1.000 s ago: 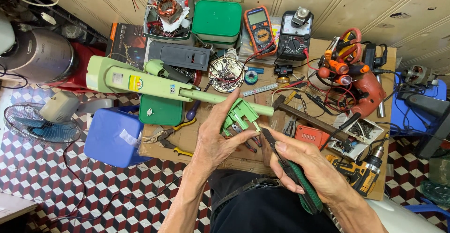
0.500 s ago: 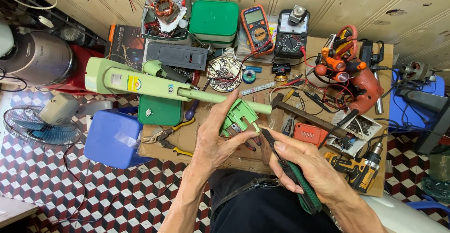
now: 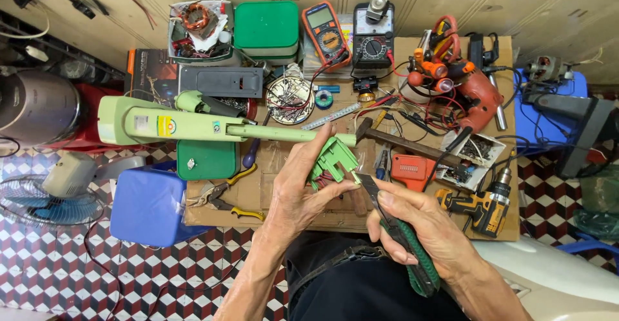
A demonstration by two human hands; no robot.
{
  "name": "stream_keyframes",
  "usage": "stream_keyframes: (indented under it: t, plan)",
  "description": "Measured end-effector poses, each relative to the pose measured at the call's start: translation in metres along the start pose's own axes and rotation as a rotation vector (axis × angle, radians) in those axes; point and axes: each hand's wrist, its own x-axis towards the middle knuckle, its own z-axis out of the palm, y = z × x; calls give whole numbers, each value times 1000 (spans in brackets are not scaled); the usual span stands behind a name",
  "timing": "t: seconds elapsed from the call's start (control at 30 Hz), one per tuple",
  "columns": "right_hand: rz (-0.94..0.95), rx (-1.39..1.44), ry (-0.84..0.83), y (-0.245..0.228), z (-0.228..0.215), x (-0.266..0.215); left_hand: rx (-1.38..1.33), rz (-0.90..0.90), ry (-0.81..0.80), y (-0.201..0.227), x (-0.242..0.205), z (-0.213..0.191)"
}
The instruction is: Using pliers, a utility knife, and hands to repair the green plastic housing of an electric fan on a cluttered workbench.
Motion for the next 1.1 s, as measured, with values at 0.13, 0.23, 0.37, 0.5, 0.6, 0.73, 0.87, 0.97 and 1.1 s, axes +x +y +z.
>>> stream_keyframes:
  t: [0.13, 0.23, 0.37, 0.5, 0.6, 0.73, 0.87, 0.97, 1.1]
  plan:
    - [-12, 104, 17, 8, 1, -8, -23, 0, -65, -1, 2, 4]
    - [-49, 203, 35, 19, 5, -13, -33, 25, -129, -2, 5, 6]
    - [-120, 339, 98, 38, 20, -17, -11, 41, -216, -9, 7, 5]
    - [-202, 542, 151, 57, 39, -34, 59, 156, -300, -5, 14, 4]
    - [-283, 689, 178, 80, 47, -47, -8, 164, -422, -4, 13, 16]
    - [-349, 853, 267, 115, 56, -61, -67, 200, -600, -15, 2, 37]
    - [-391, 991, 362, 147, 63, -75, -171, 190, -789, -7, -11, 55]
    - [-415, 978, 415, 150, 67, -80, -223, 52, -860, -1, -17, 62]
    - [-469, 666, 505, 142, 61, -92, -360, -35, -836, -7, -34, 72]
